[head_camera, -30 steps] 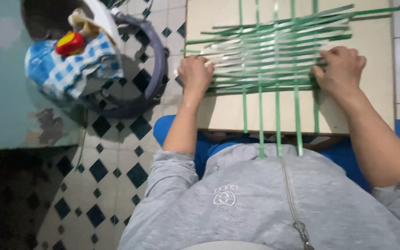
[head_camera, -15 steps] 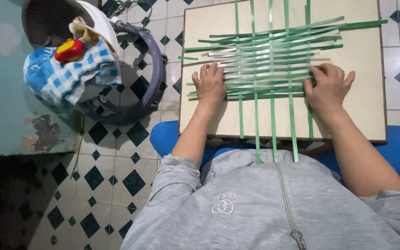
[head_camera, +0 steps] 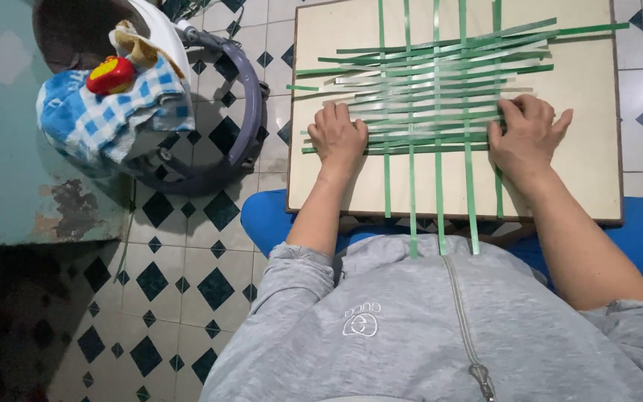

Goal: Weaving horizontal green plastic strips through vertical ones on a flat board to create a woven material.

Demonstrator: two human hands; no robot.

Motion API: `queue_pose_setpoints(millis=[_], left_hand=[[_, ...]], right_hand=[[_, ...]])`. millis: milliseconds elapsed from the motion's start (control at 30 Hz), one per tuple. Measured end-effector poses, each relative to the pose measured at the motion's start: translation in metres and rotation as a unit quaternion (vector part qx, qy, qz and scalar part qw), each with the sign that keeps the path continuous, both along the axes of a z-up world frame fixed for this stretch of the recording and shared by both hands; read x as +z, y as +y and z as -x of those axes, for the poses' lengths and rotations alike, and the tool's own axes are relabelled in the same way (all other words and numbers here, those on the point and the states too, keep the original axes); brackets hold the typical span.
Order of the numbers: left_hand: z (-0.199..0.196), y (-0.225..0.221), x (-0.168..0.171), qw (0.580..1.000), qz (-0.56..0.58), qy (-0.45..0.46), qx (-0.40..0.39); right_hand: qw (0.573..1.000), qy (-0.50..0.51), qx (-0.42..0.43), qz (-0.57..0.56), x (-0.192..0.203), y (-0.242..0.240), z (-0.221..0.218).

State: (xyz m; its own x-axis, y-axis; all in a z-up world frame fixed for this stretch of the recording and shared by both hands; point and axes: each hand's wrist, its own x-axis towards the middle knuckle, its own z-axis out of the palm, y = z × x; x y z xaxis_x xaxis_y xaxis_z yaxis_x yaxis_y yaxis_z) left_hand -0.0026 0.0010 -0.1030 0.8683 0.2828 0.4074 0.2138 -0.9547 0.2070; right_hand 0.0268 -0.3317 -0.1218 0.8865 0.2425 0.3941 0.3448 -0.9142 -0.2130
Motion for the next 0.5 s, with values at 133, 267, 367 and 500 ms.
queue_pose_setpoints(millis=[133,267,367,500], left_hand=[[0.004,0.001,0.003,0.995,-0.086,-0.050,-0.018],[0.001,-0.001,0.006,0.995,-0.074,0.056,-0.030],[0.000,-0.003,0.007,0.996,-0.054,0.076,0.003],[0.002,-0.004,0.017,0.995,-0.020,0.100,0.017]], right_hand=[[1.000,0.015,-0.005,0.008,0.003,0.001,0.000],[1.000,0.016,-0.002,-0.010,0.001,0.001,0.000],[1.000,0.029,-0.006,-0.007,0.001,0.000,0.001],[1.000,-0.020,-0.008,0.013,-0.003,-0.001,-0.001]])
